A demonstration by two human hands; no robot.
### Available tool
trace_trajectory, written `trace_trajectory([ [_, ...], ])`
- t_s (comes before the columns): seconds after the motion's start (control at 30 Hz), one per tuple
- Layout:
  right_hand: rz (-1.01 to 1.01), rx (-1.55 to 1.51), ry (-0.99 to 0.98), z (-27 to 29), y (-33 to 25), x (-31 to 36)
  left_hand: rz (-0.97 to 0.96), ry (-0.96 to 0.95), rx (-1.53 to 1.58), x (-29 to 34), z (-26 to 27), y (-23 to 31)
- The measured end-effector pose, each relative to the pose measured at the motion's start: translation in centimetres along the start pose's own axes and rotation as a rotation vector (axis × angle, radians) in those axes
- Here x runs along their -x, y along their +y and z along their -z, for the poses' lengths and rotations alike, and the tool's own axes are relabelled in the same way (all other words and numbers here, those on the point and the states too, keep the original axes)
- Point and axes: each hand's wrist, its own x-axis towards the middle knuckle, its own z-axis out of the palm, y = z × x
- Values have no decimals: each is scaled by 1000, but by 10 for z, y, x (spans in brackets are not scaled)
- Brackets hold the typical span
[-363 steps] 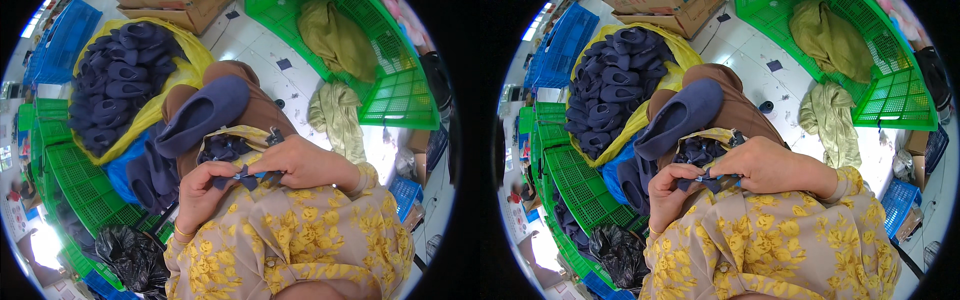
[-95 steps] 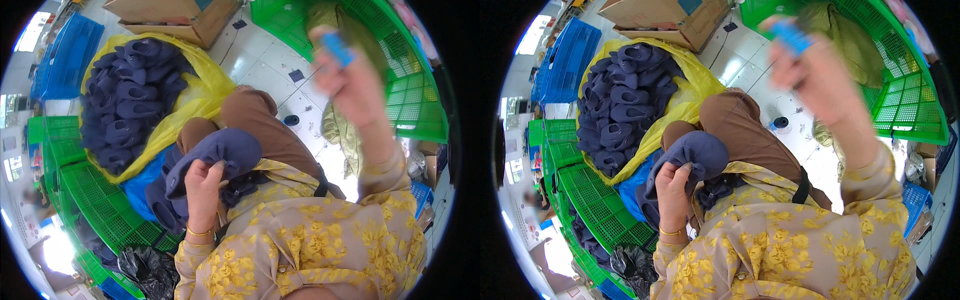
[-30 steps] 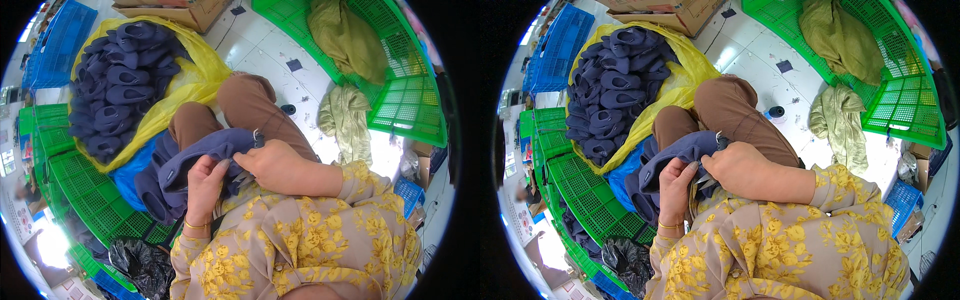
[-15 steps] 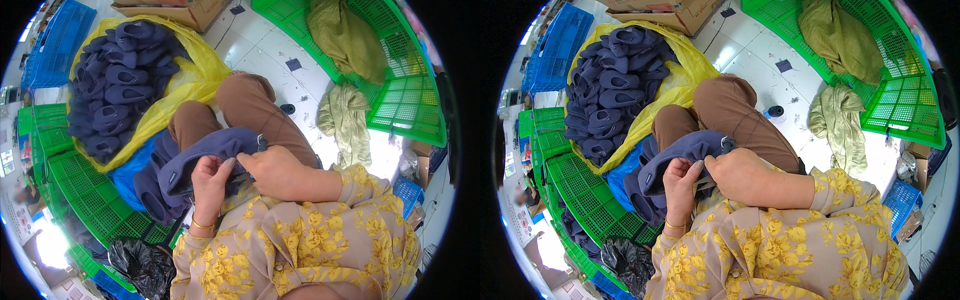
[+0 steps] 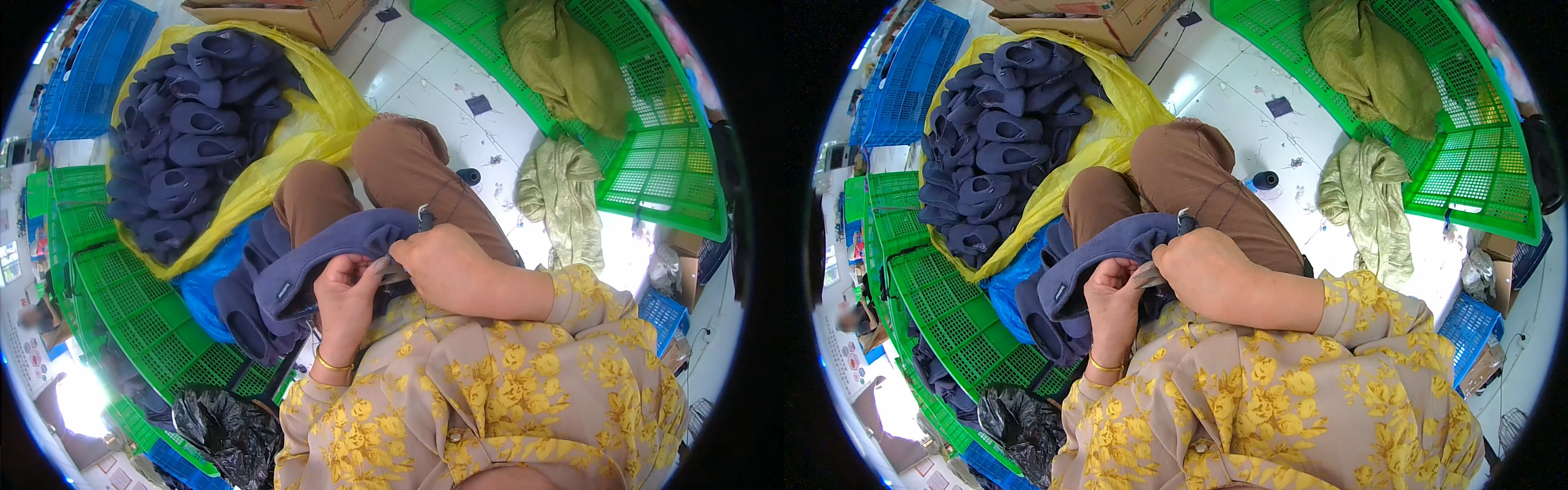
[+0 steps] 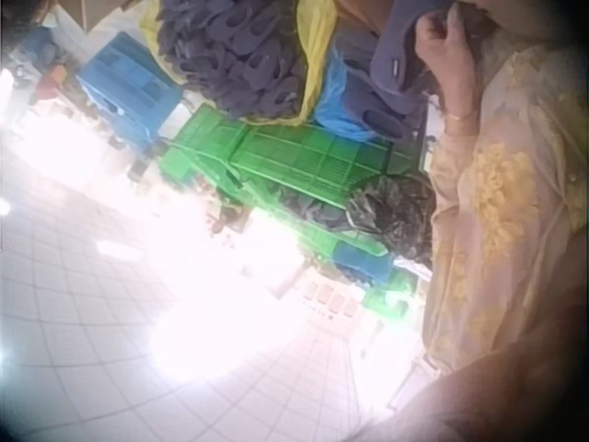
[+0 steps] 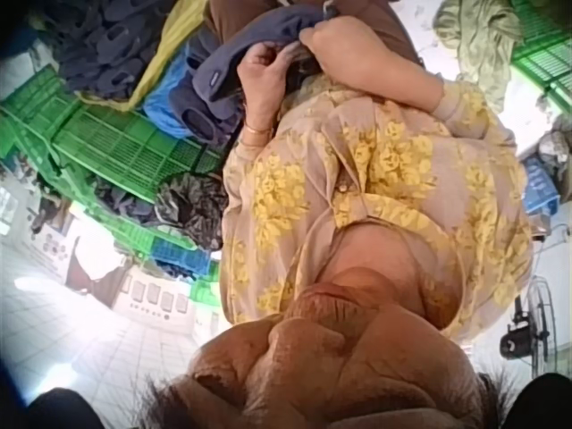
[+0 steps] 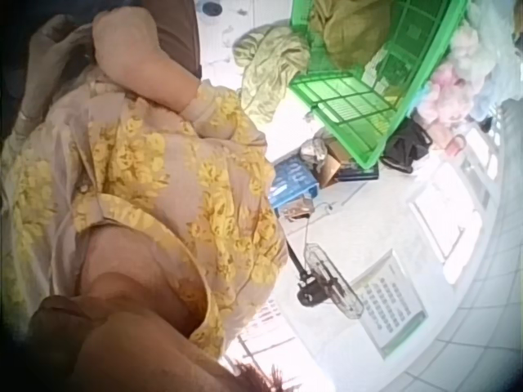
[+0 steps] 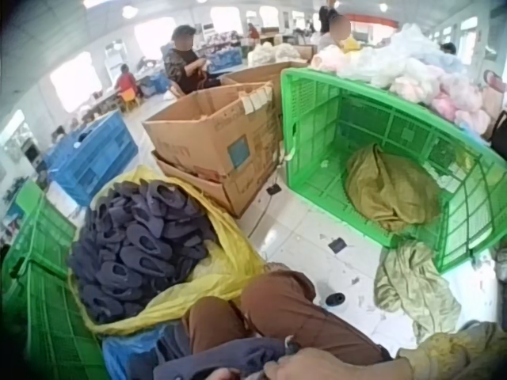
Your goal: The person sits on the floor and uses a blue-handled tool to stitch or trim the edges of dark blue slippers. They handle one slipper at a time, adjusting its position and working along the seam.
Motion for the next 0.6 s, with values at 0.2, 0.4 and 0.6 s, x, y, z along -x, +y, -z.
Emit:
trace_trajectory([
  [0.2,-57,-42,7,-9,7,-5,34,-4,-10,0,3,-1],
  [0.4,-39,-302,42,0,34,-5,171,-74,56,-8,14,12],
  [0.6,-41,-449,22,0,42,-5,196,-147,107,-14,16,13],
])
